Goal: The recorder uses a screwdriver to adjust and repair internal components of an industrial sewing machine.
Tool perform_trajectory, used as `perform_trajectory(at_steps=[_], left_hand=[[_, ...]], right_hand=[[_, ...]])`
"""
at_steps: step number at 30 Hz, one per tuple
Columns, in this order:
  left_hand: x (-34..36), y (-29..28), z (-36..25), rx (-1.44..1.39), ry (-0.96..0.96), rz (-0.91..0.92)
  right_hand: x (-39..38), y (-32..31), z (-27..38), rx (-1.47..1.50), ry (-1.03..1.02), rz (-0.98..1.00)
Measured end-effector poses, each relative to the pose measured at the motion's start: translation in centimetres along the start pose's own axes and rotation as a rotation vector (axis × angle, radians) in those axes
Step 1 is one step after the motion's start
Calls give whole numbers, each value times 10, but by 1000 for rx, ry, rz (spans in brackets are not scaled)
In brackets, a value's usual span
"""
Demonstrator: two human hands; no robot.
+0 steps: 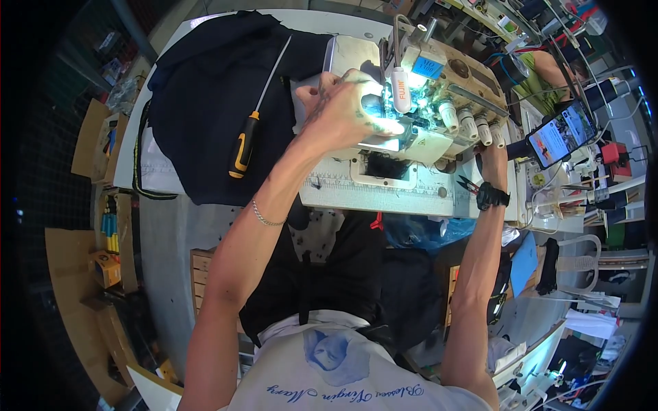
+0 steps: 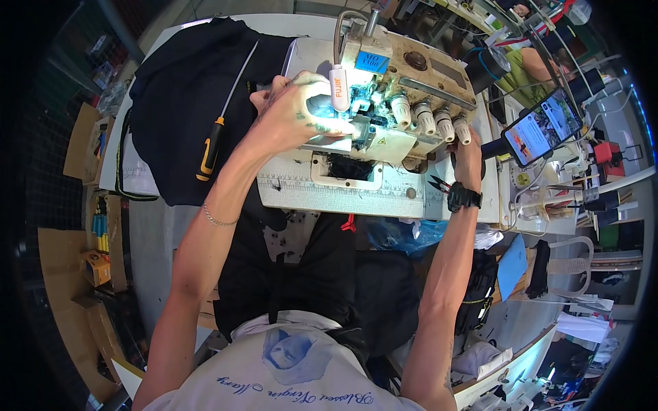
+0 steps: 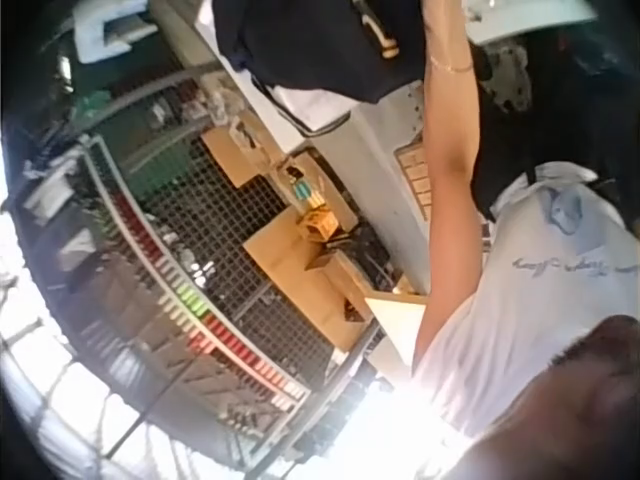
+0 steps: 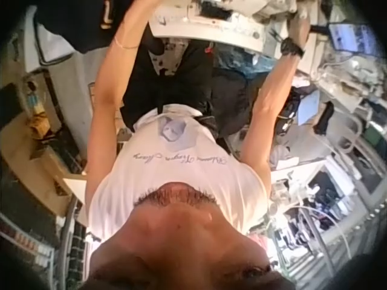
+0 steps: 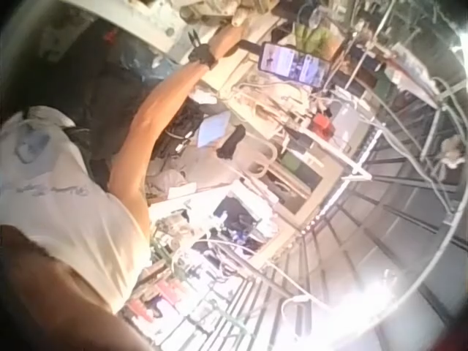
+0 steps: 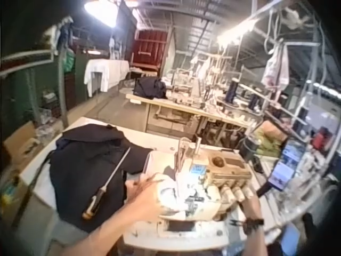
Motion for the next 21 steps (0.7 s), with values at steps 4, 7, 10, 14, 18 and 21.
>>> perform_trajectory(at_steps=[4,7,10,14,18,21], left_hand=[[0,-1,-4,59,-1,30],[1,2,-13,139,36,108],[2,-1,-21,164,65,71],[2,-2,-20,255,65,75],[2,-4,-25,270,137,19],[4,3,-12,79,52,115]], right_hand=[[1,1,-1,-29,-4,-8],[2,0,-2,-15,-13,10],[5,-2,-4,-54,-20,-3],[8,-5,-7,-115,-41,-17],[12,-3,-7,-74,-75,46],[16,-7,-10,-64,-48,31]])
Point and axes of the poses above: each hand's wrist, its own x-axis towards the middle knuckle, its own y-axis out of the palm, z = x × y, the point moved 9 cm from there along x, towards the middle knuckle, and after that the axes turned 13 degrees about y, right-handed, at the moved point
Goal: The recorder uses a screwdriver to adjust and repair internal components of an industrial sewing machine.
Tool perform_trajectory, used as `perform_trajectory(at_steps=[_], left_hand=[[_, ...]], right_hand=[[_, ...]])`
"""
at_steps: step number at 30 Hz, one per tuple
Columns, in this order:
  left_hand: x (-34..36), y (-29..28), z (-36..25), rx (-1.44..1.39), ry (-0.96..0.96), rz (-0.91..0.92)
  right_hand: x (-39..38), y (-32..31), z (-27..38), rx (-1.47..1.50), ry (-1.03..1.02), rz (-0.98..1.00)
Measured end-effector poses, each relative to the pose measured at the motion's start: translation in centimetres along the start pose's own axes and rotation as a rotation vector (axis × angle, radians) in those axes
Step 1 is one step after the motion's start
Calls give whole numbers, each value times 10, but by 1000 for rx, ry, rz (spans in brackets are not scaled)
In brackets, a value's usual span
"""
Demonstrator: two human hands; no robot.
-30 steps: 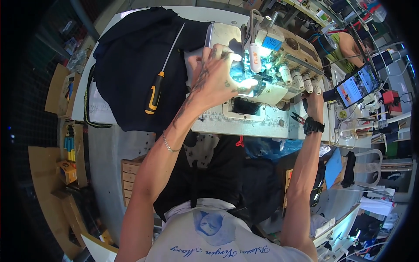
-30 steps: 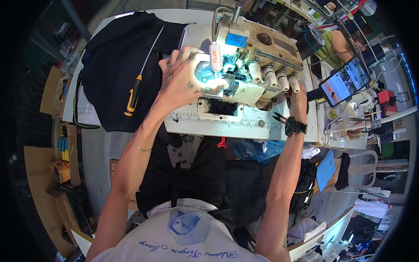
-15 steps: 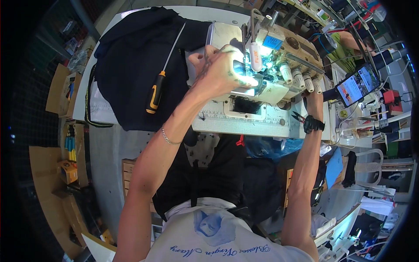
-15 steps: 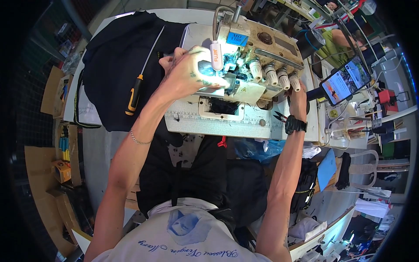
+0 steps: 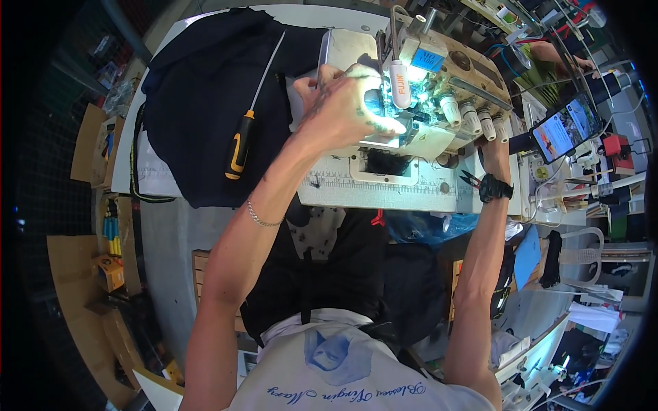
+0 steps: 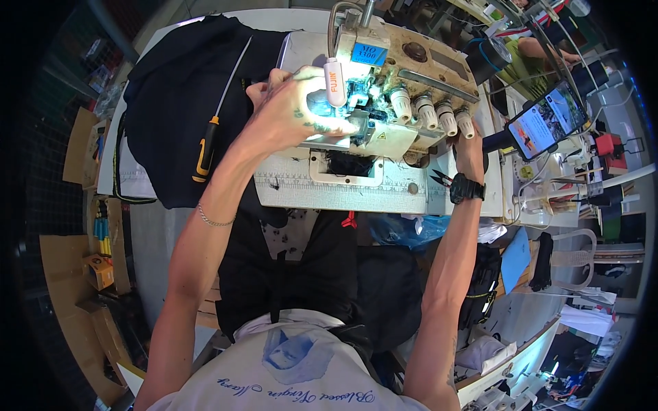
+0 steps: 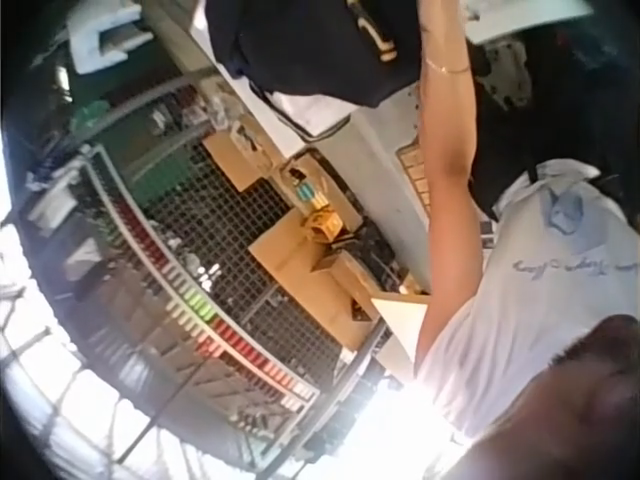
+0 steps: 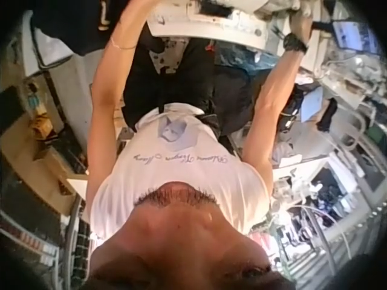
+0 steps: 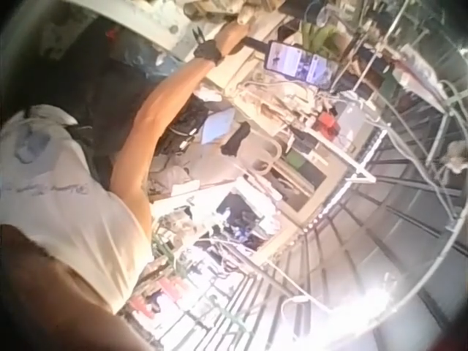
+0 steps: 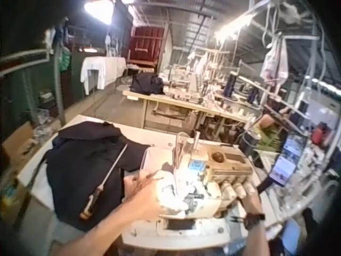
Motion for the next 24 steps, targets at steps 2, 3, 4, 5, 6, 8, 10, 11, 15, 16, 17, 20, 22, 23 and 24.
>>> perform_trajectory(at_steps=[2,3,4,5,6,8,10,11,15,16,17,20,22,23,24], left_hand=[[-1,3,5,-21,-39,44],[-1,3,6,-30,-40,48],[-1,4,8,-18,-66,71],[0,2,7,35,-45,55],[0,1,6,61,-32,48],[1,0,4,66,-22,39],[1,-1,3,43,-22,36],[0,0,4,30,-41,56],[0,0,5,110,-55,65],[0,2,8,111,-84,89],[2,3,6,77,-66,78],[2,2,1,93,-25,67],[3,1,-3,81,3,70],[3,-2,-6,116,12,62],[2,-4,-9,150,22,54]], right_hand=[[-1,1,1,-12,-23,17],[-1,0,-1,44,-15,23],[-2,2,0,14,-39,38],[-3,4,1,7,-57,54],[-3,4,1,16,-64,55],[-2,3,-2,11,-48,41],[0,1,-4,28,-17,18],[0,2,-3,6,-27,21],[-3,6,0,-12,-25,8],[-5,7,1,24,-18,-5],[-9,11,5,5,-39,20],[-15,17,10,34,1,19],[-18,22,17,72,-9,55],[-20,24,20,59,-14,69],[-21,23,20,61,-3,51]])
Point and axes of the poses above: each hand's wrist, its own x-axis towards the middle knuckle, its own y-axis out of the palm, z = x × y, the point moved 9 cm from there along x, towards the middle knuckle, and after that the axes turned 13 degrees about y, right-handed, at the moved point
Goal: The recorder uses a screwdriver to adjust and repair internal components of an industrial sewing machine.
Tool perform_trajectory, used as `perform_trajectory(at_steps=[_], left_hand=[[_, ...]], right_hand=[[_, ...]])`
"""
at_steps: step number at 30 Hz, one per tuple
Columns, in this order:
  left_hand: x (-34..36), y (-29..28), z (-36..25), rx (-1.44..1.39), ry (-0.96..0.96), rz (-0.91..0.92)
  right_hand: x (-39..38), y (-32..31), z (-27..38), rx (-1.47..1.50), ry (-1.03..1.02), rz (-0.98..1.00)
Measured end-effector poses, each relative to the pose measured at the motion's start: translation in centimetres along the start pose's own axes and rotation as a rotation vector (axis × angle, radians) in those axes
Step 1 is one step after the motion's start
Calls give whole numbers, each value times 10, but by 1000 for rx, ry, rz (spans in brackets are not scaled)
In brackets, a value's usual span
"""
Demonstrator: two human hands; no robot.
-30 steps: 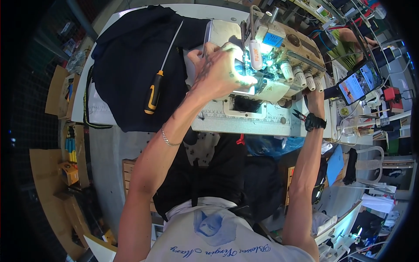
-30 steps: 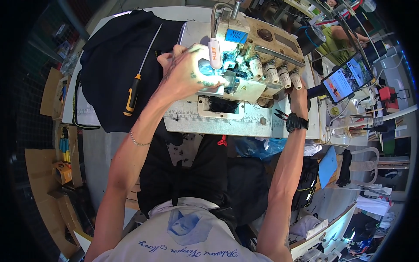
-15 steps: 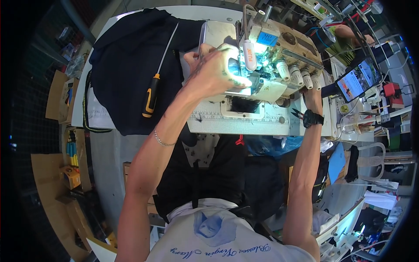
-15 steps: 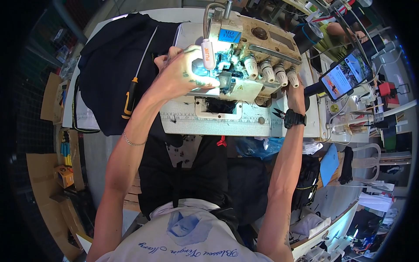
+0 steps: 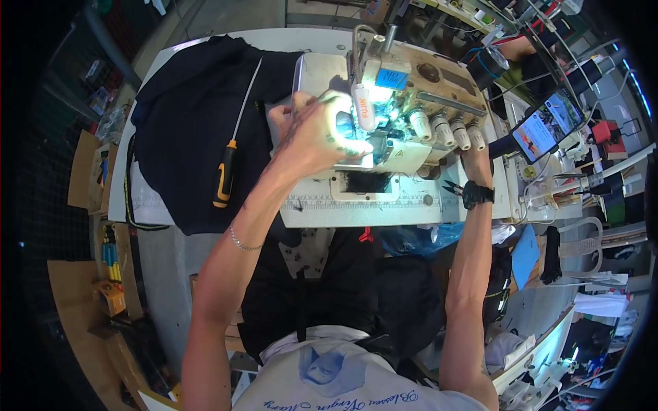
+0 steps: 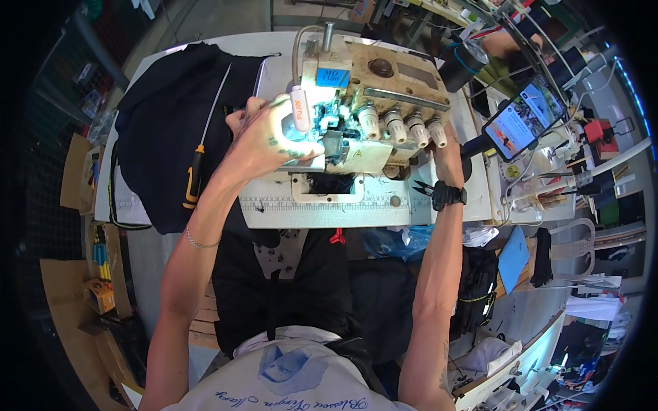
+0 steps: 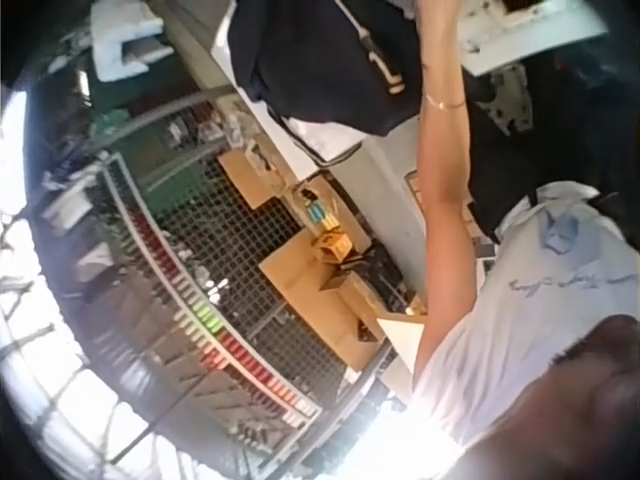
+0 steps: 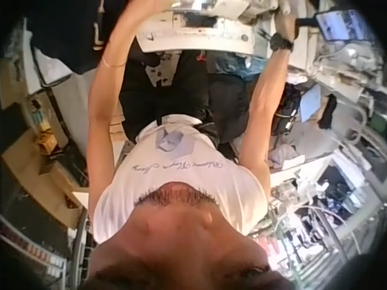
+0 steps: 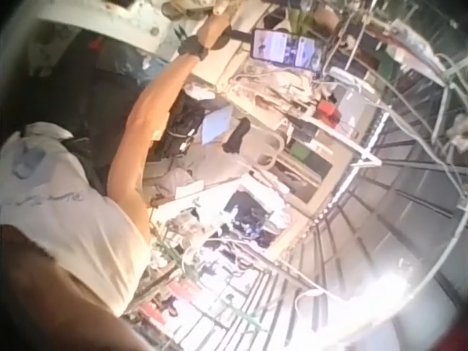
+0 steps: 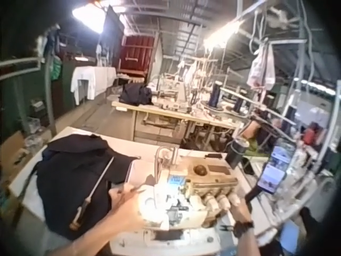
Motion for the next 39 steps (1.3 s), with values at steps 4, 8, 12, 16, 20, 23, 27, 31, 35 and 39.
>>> perform_trajectory(at_steps=[4,8,12,16,20,23,27,31,35,39], left_hand=[[1,-7,-10,-107,24,-54],[1,-11,-16,-75,14,-50],[3,-9,-14,-119,-18,-25],[4,-8,-14,-112,-22,-5],[2,-9,-14,-62,-24,-7],[1,-10,-15,-38,-4,-20],[1,-10,-15,-35,14,-31],[1,-10,-15,-54,20,-33],[2,-12,-18,-77,24,-46],[2,-17,-25,-33,75,-59]], right_hand=[[-2,3,5,-68,-45,-39],[-7,6,15,-265,-142,-79],[-8,2,15,-236,-119,-83],[-3,0,11,-248,-102,-78],[2,-6,6,-222,-62,-100],[5,-8,2,-232,-27,-132],[8,-11,0,-248,-14,-143],[6,-10,5,-336,-86,-91],[4,-7,9,-401,-145,-75],[4,-7,1,-292,-64,-107]])
Point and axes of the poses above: each hand's wrist, its own x-axis towards the middle knuckle, its own y-axis out of the palm, z = x × y, the point moved 9 cm from there along x, towards the middle knuckle, and after that the axes turned 13 degrees about y, right-handed, at the moved point
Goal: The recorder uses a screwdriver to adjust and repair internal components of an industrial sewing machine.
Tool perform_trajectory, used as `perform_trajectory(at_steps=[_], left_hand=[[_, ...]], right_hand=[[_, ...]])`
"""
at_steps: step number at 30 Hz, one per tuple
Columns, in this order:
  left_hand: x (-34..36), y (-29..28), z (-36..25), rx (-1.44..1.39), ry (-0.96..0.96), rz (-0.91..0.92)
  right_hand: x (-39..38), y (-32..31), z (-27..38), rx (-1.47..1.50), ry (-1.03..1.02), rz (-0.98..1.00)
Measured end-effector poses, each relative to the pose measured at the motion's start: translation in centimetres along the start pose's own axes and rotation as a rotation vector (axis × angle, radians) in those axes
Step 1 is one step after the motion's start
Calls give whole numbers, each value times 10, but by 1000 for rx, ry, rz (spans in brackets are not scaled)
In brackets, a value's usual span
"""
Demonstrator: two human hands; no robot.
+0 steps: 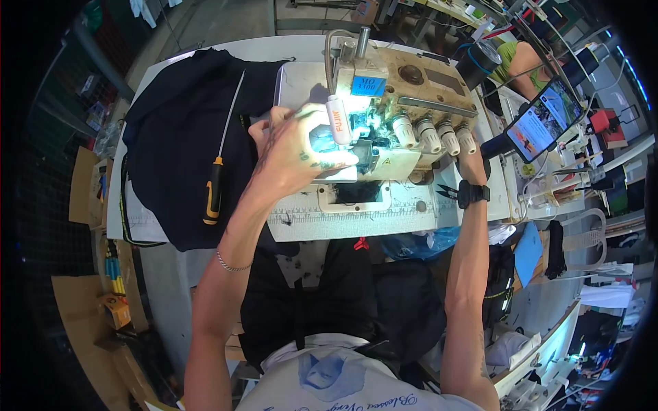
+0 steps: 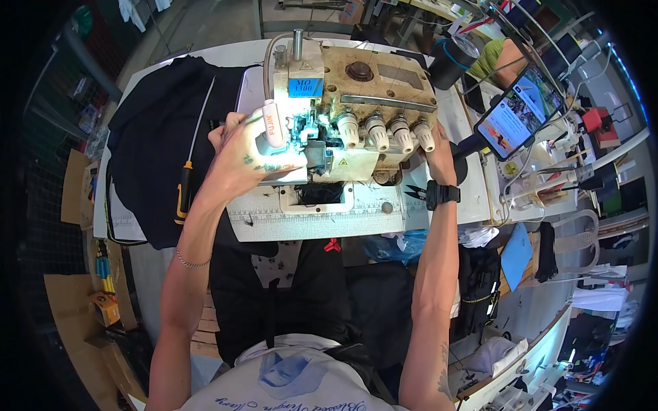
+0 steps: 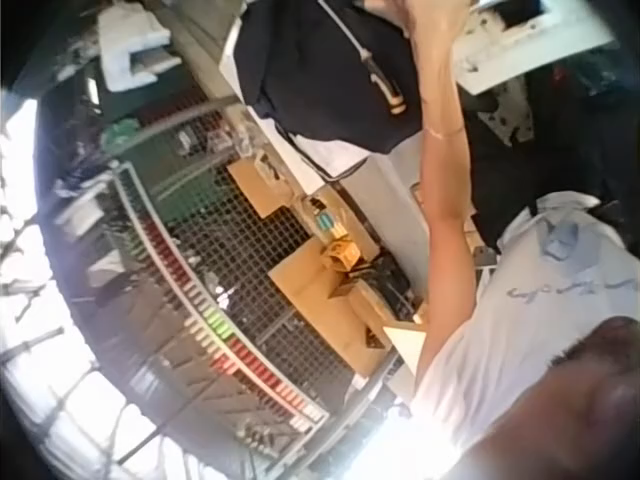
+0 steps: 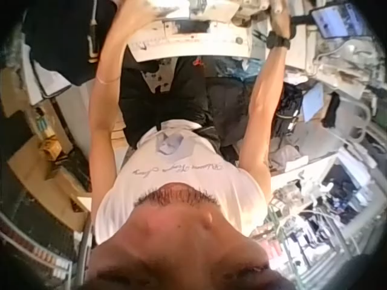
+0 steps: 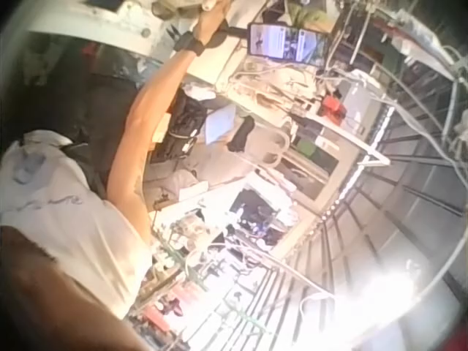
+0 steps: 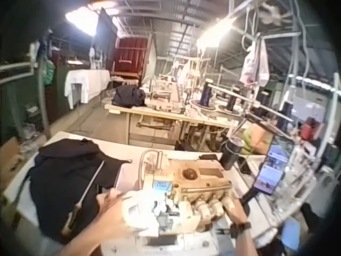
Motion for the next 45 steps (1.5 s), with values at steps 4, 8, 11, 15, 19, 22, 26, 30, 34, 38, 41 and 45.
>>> perform_trajectory(at_steps=[4,8,11,15,19,22,26,30,34,38,41,45], left_hand=[[-2,2,4,-44,-58,19],[-2,1,4,-12,-17,-13],[-8,17,27,-153,-231,112],[-2,2,5,2,8,-26],[-3,3,6,-13,-30,5],[-5,7,15,8,-122,84],[-8,16,25,-47,-224,155],[-9,15,27,-4,-236,149],[-10,14,28,-32,-251,139],[-9,13,25,-33,-224,121],[-9,11,20,-12,-181,118],[-11,11,23,-51,-210,127]], right_hand=[[-4,0,3,62,-22,-2],[-4,-1,1,41,0,-30],[-4,-2,1,33,-10,-41],[-3,-1,1,20,-29,-10],[0,-2,-6,46,-19,-13],[2,-4,-7,41,-48,-60],[3,-8,-13,74,17,-54],[0,-7,-5,7,0,-10],[-4,-3,2,59,40,-15],[-11,-8,17,5,-16,-57],[-6,-8,12,-212,62,30],[7,-10,-9,-137,224,17]])
Point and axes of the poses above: each hand's wrist, its own x-axis towards the middle knuckle, its own y-axis out of the palm, z = x × y, the point moved 9 cm from there along x, towards the middle knuckle, and after that the axes turned 13 degrees about y, right-handed, at the moved point
